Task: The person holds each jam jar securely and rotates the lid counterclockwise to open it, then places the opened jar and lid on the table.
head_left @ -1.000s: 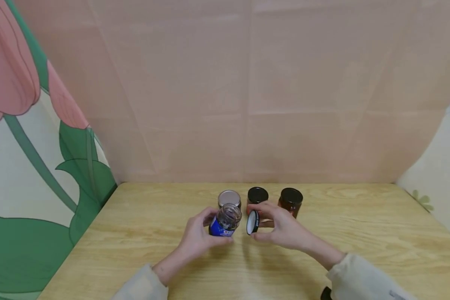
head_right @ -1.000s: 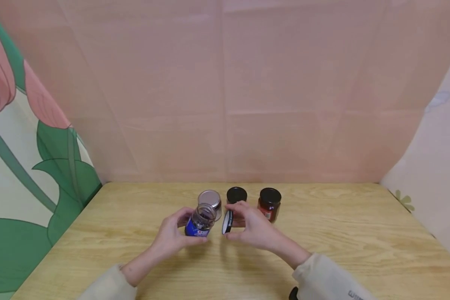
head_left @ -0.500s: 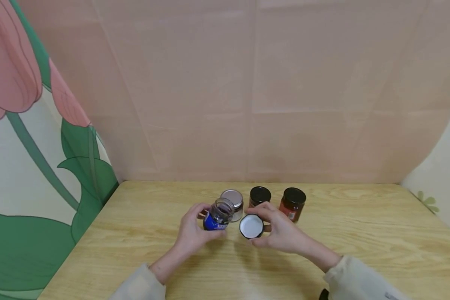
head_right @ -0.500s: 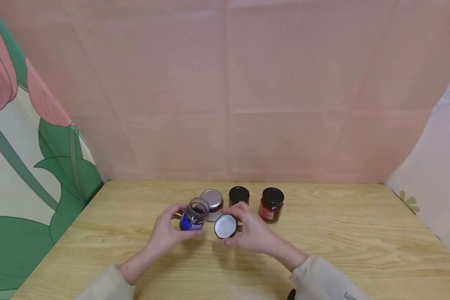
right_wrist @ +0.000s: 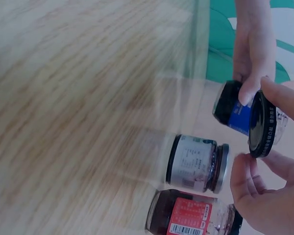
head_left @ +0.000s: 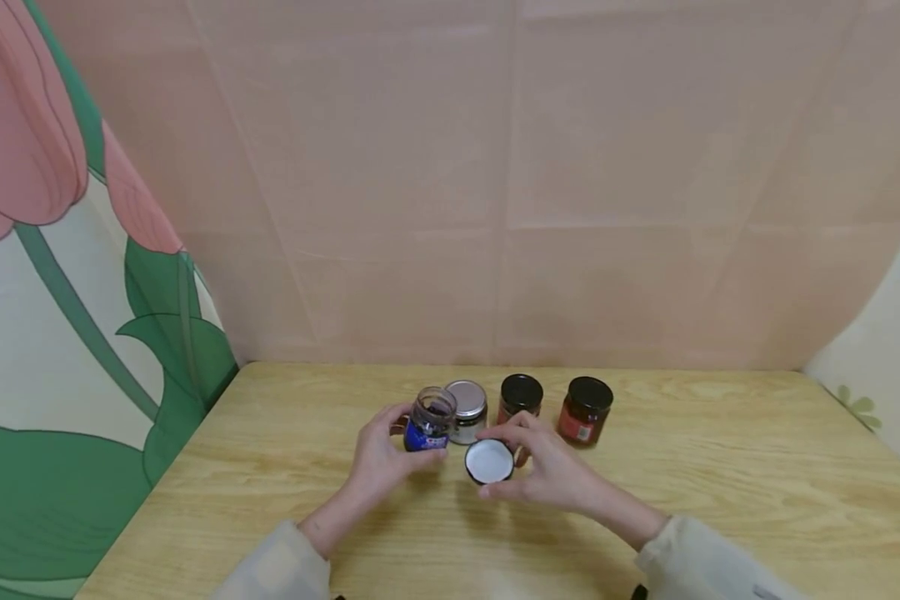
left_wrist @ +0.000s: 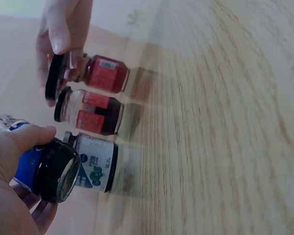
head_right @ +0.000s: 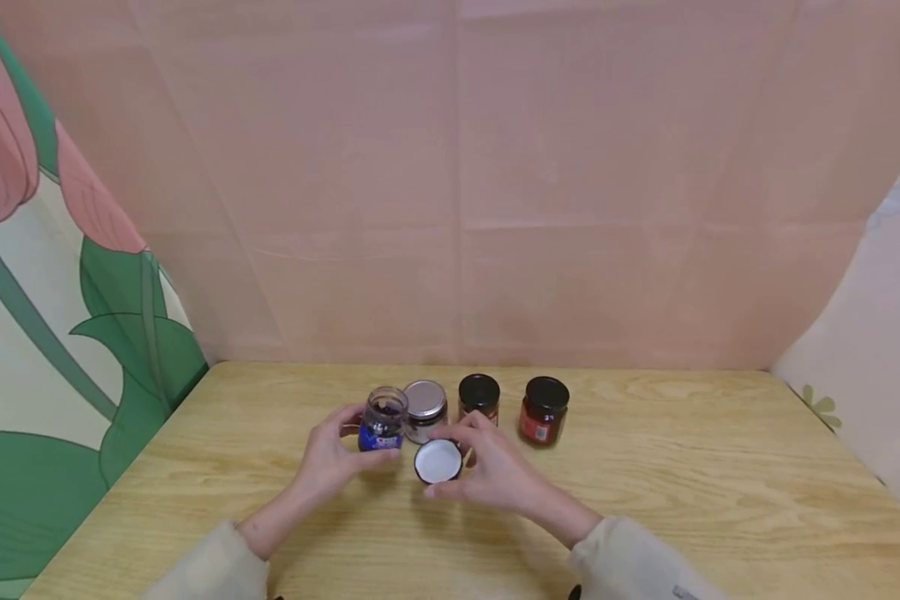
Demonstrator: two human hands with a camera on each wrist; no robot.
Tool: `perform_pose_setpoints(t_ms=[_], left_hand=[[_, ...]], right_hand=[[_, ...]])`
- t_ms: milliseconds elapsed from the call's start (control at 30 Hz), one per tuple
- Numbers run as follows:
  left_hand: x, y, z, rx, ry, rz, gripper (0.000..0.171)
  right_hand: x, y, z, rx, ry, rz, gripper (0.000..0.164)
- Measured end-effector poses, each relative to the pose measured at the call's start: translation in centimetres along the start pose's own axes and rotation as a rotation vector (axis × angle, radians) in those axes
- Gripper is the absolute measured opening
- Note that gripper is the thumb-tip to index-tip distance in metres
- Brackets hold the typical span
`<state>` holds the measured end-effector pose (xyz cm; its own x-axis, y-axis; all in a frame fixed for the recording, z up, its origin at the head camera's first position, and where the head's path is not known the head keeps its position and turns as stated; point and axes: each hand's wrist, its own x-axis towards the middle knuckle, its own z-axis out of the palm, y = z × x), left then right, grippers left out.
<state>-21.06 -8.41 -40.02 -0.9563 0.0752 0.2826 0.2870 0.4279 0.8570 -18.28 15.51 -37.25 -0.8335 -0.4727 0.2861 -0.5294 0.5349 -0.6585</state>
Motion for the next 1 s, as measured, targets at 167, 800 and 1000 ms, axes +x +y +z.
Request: perform_pose_setpoints(t_ms=[167, 800, 1000], left_hand=[[0.4, -0.2, -0.3, -0.025, 0.007, -0.032, 0.061], [1.7, -1.9, -1.0, 0.054, 0.064, -0.099, 0.061], [2.3, -2.1, -1.2, 0.101, 0.078, -0.102, 0.058]], right_hand=[[0.3, -0.1, 0.5, -0.061, 0.003, -0.001, 0.058], [1.9, -0.5, 4.7, -0.036, -0.091, -0.018, 0.059], [2.7, -0.7, 5.8, -0.057, -0.068, -0.028, 0.06]])
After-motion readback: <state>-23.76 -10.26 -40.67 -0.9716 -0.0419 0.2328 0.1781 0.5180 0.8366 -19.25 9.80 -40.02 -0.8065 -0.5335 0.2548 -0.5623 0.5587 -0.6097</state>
